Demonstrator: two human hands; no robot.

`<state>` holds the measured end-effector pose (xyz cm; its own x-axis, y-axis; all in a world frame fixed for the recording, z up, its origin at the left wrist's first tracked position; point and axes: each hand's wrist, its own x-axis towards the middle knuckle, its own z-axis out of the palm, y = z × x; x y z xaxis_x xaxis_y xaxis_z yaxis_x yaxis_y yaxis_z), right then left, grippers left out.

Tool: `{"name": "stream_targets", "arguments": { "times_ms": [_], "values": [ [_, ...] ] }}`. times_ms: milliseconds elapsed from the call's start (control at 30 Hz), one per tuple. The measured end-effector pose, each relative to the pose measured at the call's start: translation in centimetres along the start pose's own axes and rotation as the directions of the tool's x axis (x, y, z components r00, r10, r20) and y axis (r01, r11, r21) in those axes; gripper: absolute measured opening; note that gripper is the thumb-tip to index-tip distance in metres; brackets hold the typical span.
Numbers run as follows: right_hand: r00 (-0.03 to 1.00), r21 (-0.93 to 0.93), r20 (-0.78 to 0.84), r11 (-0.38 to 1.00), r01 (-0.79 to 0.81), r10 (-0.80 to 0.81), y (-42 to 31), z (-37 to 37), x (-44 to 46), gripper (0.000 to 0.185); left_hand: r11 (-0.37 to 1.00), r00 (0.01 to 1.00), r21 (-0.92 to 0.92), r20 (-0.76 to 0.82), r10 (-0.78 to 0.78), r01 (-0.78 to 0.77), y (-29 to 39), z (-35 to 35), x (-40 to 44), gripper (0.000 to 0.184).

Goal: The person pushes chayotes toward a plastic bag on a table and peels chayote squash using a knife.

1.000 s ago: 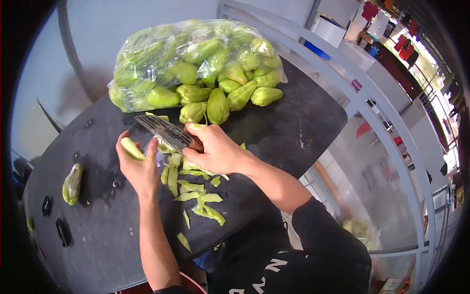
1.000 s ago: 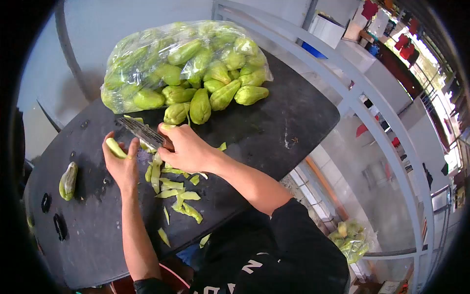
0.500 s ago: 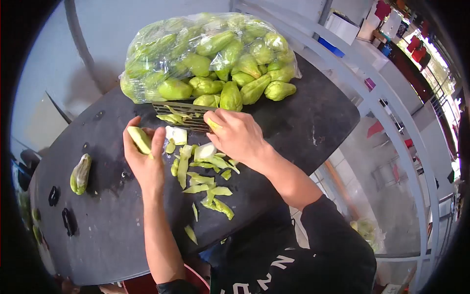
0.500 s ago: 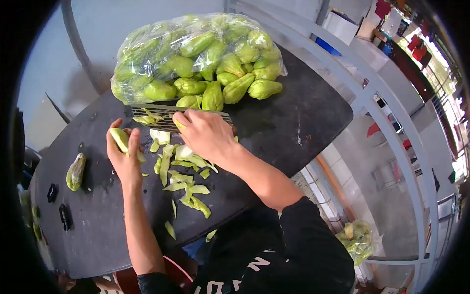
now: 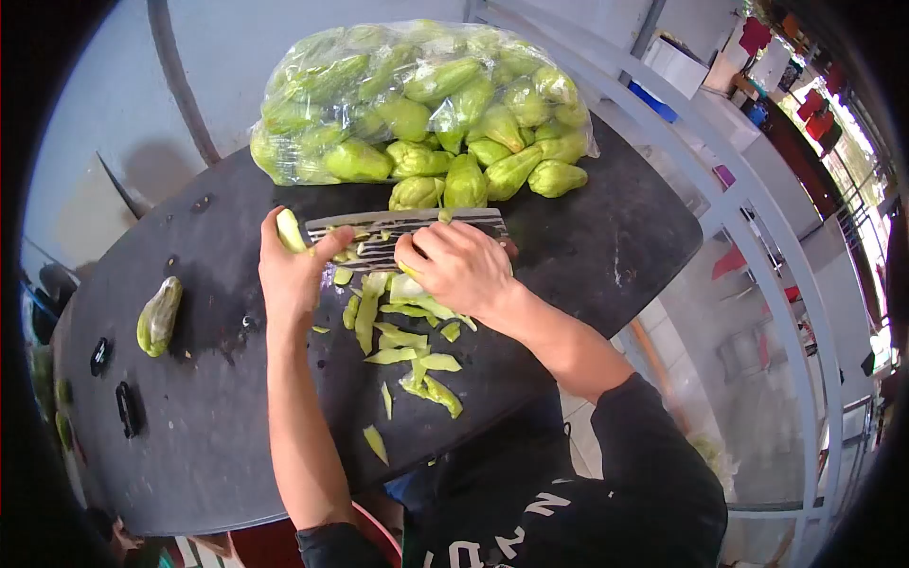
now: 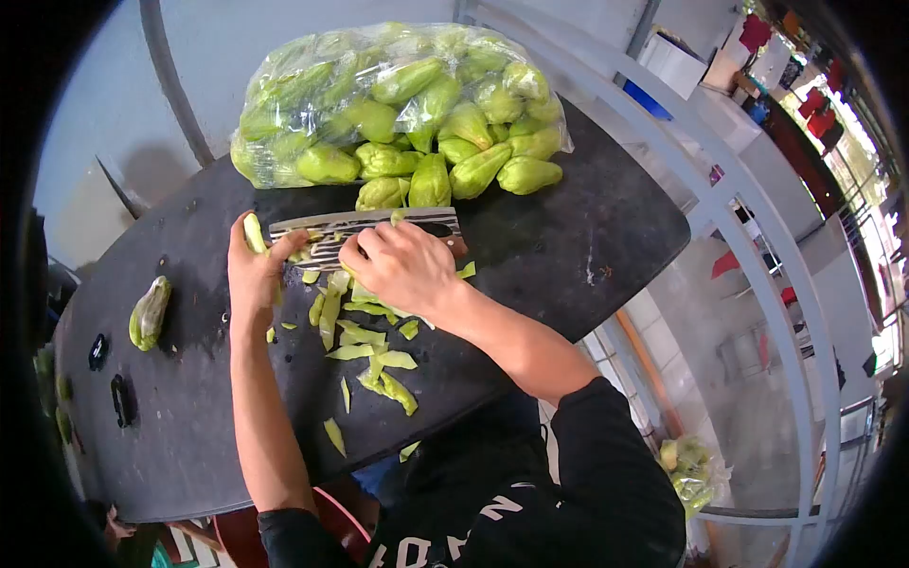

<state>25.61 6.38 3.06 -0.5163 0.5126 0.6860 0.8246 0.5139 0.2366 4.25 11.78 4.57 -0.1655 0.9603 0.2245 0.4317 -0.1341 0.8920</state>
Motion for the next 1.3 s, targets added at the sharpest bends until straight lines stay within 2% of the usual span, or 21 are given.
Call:
{"name": "stream_targets", "arguments": {
  "times_ms": [167,233,267,367,433,633,867,967,1033,1100,1200,1233,1300],
  "values": [
    [0.999,0.027,0.052,1.000,0.006,-0.007,-0.5,0.7,-0.1,0.018,0.993,0.999,0.113,-0.037,-0.021,0.025,-2.2,-0.7,1.1,0.100],
    [0.998,0.025,0.059,1.000,0.002,-0.003,-0.7,0.6,0.0,0.018,0.985,0.990,0.172,-0.136,0.046,-0.022,-1.4,-0.9,0.6,0.093],
    [0.998,0.030,0.062,1.000,0.002,-0.004,-0.8,0.6,0.1,0.018,0.985,0.990,0.174,-0.137,0.041,-0.017,-0.9,-1.0,0.2,0.093],
    [0.999,0.033,0.049,0.999,-0.006,0.005,-0.9,0.3,0.0,0.018,0.985,0.991,0.142,-0.076,0.107,-0.095,1.2,-1.5,-1.3,0.096],
    [1.000,0.026,0.008,0.999,0.021,-0.021,-1.0,0.3,0.1,0.017,0.972,0.990,0.190,0.055,0.131,-0.139,1.6,-1.2,-1.8,0.102],
    [0.997,-0.025,0.035,0.997,0.066,-0.066,-1.0,0.9,-0.3,0.016,0.975,0.992,0.200,0.106,0.074,-0.095,0.1,-1.3,-0.9,0.108],
    [0.992,0.037,0.054,0.993,0.113,-0.115,-1.5,0.9,-0.4,0.016,0.965,0.999,0.260,0.014,0.029,-0.032,-2.8,-1.6,0.6,0.104],
    [0.994,0.071,0.046,0.993,0.094,-0.097,-1.8,0.2,-0.2,0.015,0.960,0.996,0.280,-0.081,0.048,-0.024,-3.6,-2.1,1.3,0.098],
    [0.994,0.077,0.058,0.993,0.088,-0.093,-1.7,0.3,-0.2,0.016,0.944,0.969,0.329,-0.237,0.071,0.011,-3.7,-2.3,1.7,0.091],
    [0.995,0.068,0.067,0.995,0.076,-0.080,-1.6,0.2,-0.2,0.015,0.957,0.949,0.289,-0.292,0.120,-0.032,-3.6,-2.6,1.6,0.088],
    [0.996,0.055,0.074,0.998,0.041,-0.045,-1.5,0.3,-0.1,0.015,0.987,1.000,0.159,0.016,0.016,-0.018,0.6,-3.8,-0.4,0.087],
    [0.997,0.050,0.073,0.999,0.020,-0.024,-1.4,0.4,-0.2,0.015,0.987,1.000,0.159,0.014,0.014,-0.016,1.4,-3.8,-1.1,0.087],
    [0.998,0.058,0.057,0.998,0.011,-0.015,-1.3,0.4,-0.1,0.015,0.976,0.979,0.206,0.199,0.034,-0.076,2.2,-3.8,-1.9,0.091]
  ]
}}
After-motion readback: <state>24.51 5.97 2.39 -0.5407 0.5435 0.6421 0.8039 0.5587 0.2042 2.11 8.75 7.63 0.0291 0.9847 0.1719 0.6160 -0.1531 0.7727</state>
